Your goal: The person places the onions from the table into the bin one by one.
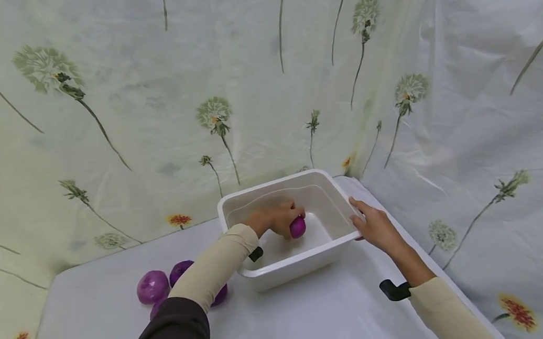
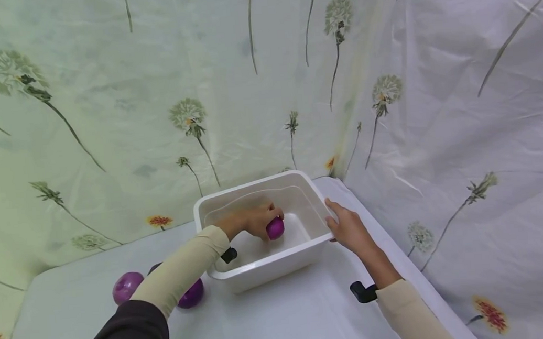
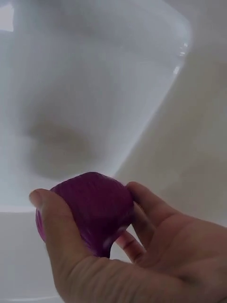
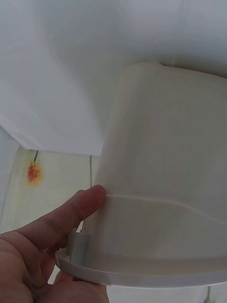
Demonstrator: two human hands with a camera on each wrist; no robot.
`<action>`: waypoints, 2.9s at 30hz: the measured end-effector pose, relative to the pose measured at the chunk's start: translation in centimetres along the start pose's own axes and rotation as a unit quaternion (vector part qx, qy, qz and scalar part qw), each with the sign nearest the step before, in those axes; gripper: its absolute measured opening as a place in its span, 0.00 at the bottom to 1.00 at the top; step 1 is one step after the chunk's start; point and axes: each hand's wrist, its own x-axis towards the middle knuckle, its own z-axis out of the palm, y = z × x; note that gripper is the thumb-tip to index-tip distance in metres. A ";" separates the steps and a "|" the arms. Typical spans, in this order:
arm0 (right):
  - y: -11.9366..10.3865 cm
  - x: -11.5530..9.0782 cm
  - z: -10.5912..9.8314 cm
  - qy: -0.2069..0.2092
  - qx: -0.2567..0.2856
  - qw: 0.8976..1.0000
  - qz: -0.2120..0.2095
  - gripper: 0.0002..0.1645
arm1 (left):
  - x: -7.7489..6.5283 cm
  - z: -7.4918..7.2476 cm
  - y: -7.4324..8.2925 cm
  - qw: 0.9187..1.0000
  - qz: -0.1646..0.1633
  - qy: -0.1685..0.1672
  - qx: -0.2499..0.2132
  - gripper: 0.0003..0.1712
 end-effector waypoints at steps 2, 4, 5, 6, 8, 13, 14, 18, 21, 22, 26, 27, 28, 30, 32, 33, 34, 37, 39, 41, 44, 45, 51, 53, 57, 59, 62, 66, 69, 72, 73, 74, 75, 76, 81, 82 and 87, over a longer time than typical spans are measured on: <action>0.0 -0.1 0.1 0.001 0.003 1.000 0.002 0.35 | 0.1 0.3 0.3 1.000 -0.002 -0.012 0.018 0.40; 0.0 -0.2 0.2 0.000 0.005 1.000 0.005 0.35 | 0.1 0.6 0.5 0.999 -0.003 -0.022 0.034 0.41; 0.0 -0.2 0.2 0.000 0.006 1.000 0.006 0.35 | 0.1 0.8 0.5 0.999 -0.002 -0.025 0.044 0.41; 0.0 -0.2 0.3 0.000 0.007 1.000 0.006 0.35 | 0.1 0.9 0.6 0.998 -0.001 -0.029 0.050 0.42; 0.0 -0.2 0.4 -0.001 0.008 1.000 0.005 0.35 | 0.1 1.2 0.7 0.998 -0.001 -0.033 0.061 0.42; 0.0 -0.4 0.2 0.003 0.006 1.000 0.002 0.35 | 0.2 1.5 1.1 0.996 -0.005 -0.045 0.074 0.45; 0.0 -0.4 0.1 0.005 0.005 1.000 0.002 0.35 | 0.2 1.5 1.2 0.996 -0.006 -0.048 0.078 0.45; 0.0 -0.5 -0.1 0.006 0.005 1.000 0.004 0.35 | 0.4 1.7 1.2 0.994 -0.011 -0.057 0.087 0.47; 0.1 -0.5 -0.1 0.005 0.007 1.000 0.006 0.35 | 0.5 2.0 1.2 0.994 -0.013 -0.064 0.086 0.47; 0.1 -0.5 -0.1 0.005 0.007 1.000 0.007 0.35 | 0.4 2.0 1.2 0.994 -0.013 -0.066 0.087 0.47; 0.3 -0.6 0.0 0.004 0.005 1.000 0.005 0.35 | 0.4 2.3 1.4 0.993 -0.017 -0.073 0.096 0.47; 0.3 -0.7 0.0 0.005 0.004 1.000 0.005 0.35 | 0.4 2.3 1.4 0.992 -0.017 -0.074 0.100 0.47; 0.3 -0.7 0.0 0.006 0.003 1.000 0.003 0.35 | 0.4 2.3 1.5 0.992 -0.017 -0.075 0.099 0.47; 0.4 -0.7 0.0 0.008 0.001 1.000 -0.001 0.35 | 0.4 2.4 1.6 0.992 -0.018 -0.079 0.102 0.48; 0.4 -0.7 0.0 0.010 0.004 1.000 -0.001 0.35 | 0.4 2.4 1.5 0.991 -0.018 -0.081 0.100 0.48; 0.4 -0.6 0.1 0.011 0.004 1.000 -0.002 0.35 | 0.4 2.4 1.5 0.991 -0.018 -0.083 0.099 0.48; 0.3 -0.6 0.1 0.011 0.003 1.000 -0.003 0.35 | 0.4 2.5 1.4 0.992 -0.018 -0.085 0.095 0.48; 0.3 -0.6 0.1 0.010 0.007 1.000 0.001 0.35 | 0.5 2.6 1.2 0.992 -0.020 -0.088 0.083 0.48; 0.3 -0.6 0.2 0.008 0.006 1.000 0.002 0.35 | 0.6 2.7 1.1 0.993 -0.021 -0.090 0.077 0.47; 0.2 -0.6 0.1 0.006 0.009 1.000 0.007 0.35 | 0.7 2.6 1.1 0.993 -0.022 -0.091 0.074 0.47; 0.1 -0.6 0.0 0.005 0.008 1.000 0.006 0.35 | 0.8 2.5 1.2 0.993 -0.020 -0.092 0.076 0.47; 0.1 -0.6 -0.1 0.006 0.008 1.000 0.008 0.35 | 0.8 2.4 1.2 0.993 -0.019 -0.093 0.075 0.48; -0.5 -0.6 0.1 0.000 0.001 1.000 0.008 0.35 | 0.0 1.9 0.9 0.994 -0.027 -0.093 0.042 0.51; -0.6 -0.5 0.2 -0.003 0.000 1.000 0.007 0.35 | -0.3 1.6 0.8 0.996 -0.027 -0.084 0.022 0.52; -0.5 -0.3 0.2 -0.008 -0.002 1.000 0.005 0.35 | -1.0 0.9 0.6 0.998 -0.022 -0.050 -0.015 0.50; -0.5 -0.3 0.1 -0.009 -0.004 1.000 0.000 0.35 | -1.5 0.4 0.5 0.999 -0.015 -0.035 -0.033 0.47; -0.4 -0.3 0.0 -0.011 -0.005 1.000 0.000 0.35 | -2.4 -0.5 0.4 0.999 -0.001 -0.006 -0.042 0.39; -0.3 -0.4 -0.1 -0.012 -0.006 1.000 0.000 0.35 | -4.2 -2.3 0.5 0.998 0.018 0.050 -0.033 0.27; -0.3 -0.4 -0.2 -0.013 -0.008 1.000 0.001 0.35 | -6.2 -3.7 0.6 0.995 0.020 0.093 -0.040 0.23; -0.3 -0.3 -0.3 -0.013 -0.006 1.000 0.003 0.35 | -8.5 -4.7 0.5 0.988 0.020 0.136 -0.063 0.20; -0.3 -0.2 -0.3 -0.014 -0.006 1.000 0.001 0.35 | -9.4 -4.8 0.4 0.986 0.021 0.152 -0.072 0.20; -0.3 -0.2 -0.3 -0.015 -0.007 1.000 -0.001 0.35 | -10.2 -4.8 0.2 0.983 0.021 0.168 -0.078 0.19; -0.3 -0.1 -0.3 -0.015 -0.009 1.000 -0.003 0.35 | -11.1 -4.7 0.1 0.979 0.019 0.184 -0.083 0.19; -0.3 0.0 -0.3 -0.016 -0.011 1.000 -0.005 0.35 | -11.9 -4.6 -0.1 0.976 0.016 0.199 -0.090 0.19; -0.1 0.2 -0.2 -0.019 -0.014 1.000 -0.009 0.35 | -16.0 -3.3 -0.5 0.956 -0.014 0.264 -0.128 0.19; -0.1 0.3 -0.2 -0.019 -0.013 1.000 -0.010 0.35 | -16.7 -3.1 -0.5 0.951 -0.022 0.276 -0.134 0.19; -0.1 0.3 -0.2 -0.017 -0.012 1.000 -0.014 0.35 | -20.1 -1.2 -0.8 0.929 -0.060 0.327 -0.161 0.20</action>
